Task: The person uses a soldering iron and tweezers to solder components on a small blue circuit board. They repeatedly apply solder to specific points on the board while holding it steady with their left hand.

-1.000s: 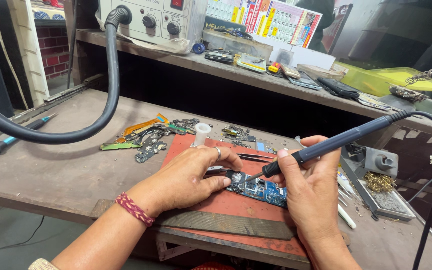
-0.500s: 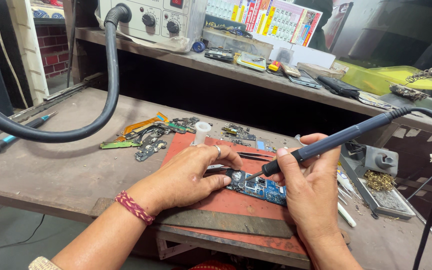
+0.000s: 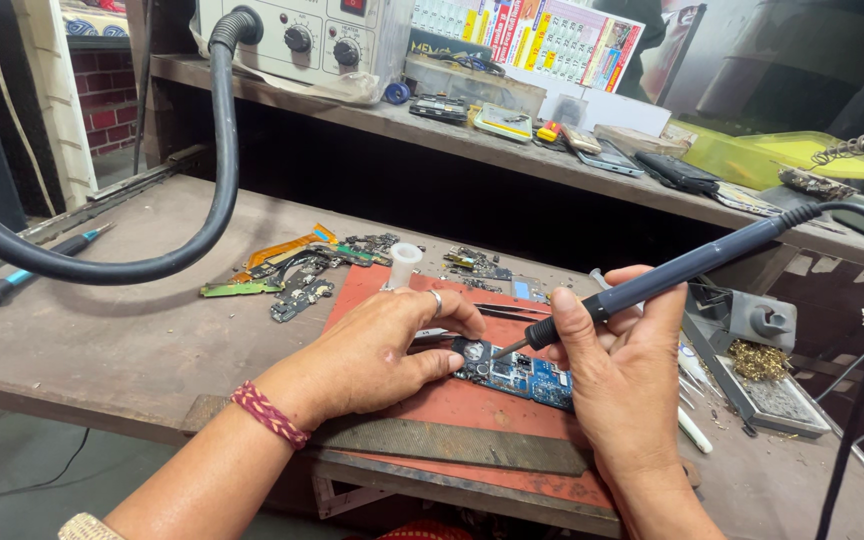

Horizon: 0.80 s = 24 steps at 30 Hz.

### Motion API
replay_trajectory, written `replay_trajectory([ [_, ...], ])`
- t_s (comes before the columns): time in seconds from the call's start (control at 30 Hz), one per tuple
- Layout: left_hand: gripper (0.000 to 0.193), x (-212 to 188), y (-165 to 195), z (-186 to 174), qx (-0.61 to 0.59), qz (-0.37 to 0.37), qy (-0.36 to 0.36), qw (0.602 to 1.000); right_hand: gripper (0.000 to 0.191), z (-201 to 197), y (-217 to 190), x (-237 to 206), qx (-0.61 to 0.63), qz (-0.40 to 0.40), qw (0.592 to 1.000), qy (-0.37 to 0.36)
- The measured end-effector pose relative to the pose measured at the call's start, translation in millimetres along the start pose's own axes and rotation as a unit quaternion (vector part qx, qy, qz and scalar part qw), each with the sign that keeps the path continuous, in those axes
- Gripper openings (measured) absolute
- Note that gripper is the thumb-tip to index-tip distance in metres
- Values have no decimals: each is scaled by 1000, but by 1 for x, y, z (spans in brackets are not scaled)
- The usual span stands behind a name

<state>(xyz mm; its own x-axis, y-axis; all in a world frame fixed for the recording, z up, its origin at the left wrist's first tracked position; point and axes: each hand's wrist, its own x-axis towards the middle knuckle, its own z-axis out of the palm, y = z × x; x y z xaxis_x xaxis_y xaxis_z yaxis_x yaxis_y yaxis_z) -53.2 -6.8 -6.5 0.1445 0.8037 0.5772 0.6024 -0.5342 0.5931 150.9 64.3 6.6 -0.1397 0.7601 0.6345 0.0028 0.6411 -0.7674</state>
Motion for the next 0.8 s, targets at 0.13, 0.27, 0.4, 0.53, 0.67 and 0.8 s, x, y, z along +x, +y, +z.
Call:
replay_trajectory([
  [0.13, 29, 0, 0, 0, 13, -24, -6, 1000, 46, 1, 2, 0, 21, 4, 1000, -8],
  [0.27, 30, -1, 1, 0, 2, -21, -3, 1000, 45, 0, 1, 1, 2, 2, 1000, 7],
  [0.4, 30, 0, 1, 1, 7, -16, 1, 1000, 44, -1, -2, -1, -15, 22, 1000, 17],
  [0.53, 30, 0, 1, 1, 3, -10, 2, 1000, 44, 0, 0, 0, -2, -6, 1000, 2],
  [0.67, 29, 0, 1, 0, 1, -21, -2, 1000, 44, -1, 2, 0, 8, 3, 1000, 0],
  [0.8, 29, 0, 0, 1, -4, -13, -2, 1000, 43, 0, 3, 0, 22, 1, 1000, -3],
])
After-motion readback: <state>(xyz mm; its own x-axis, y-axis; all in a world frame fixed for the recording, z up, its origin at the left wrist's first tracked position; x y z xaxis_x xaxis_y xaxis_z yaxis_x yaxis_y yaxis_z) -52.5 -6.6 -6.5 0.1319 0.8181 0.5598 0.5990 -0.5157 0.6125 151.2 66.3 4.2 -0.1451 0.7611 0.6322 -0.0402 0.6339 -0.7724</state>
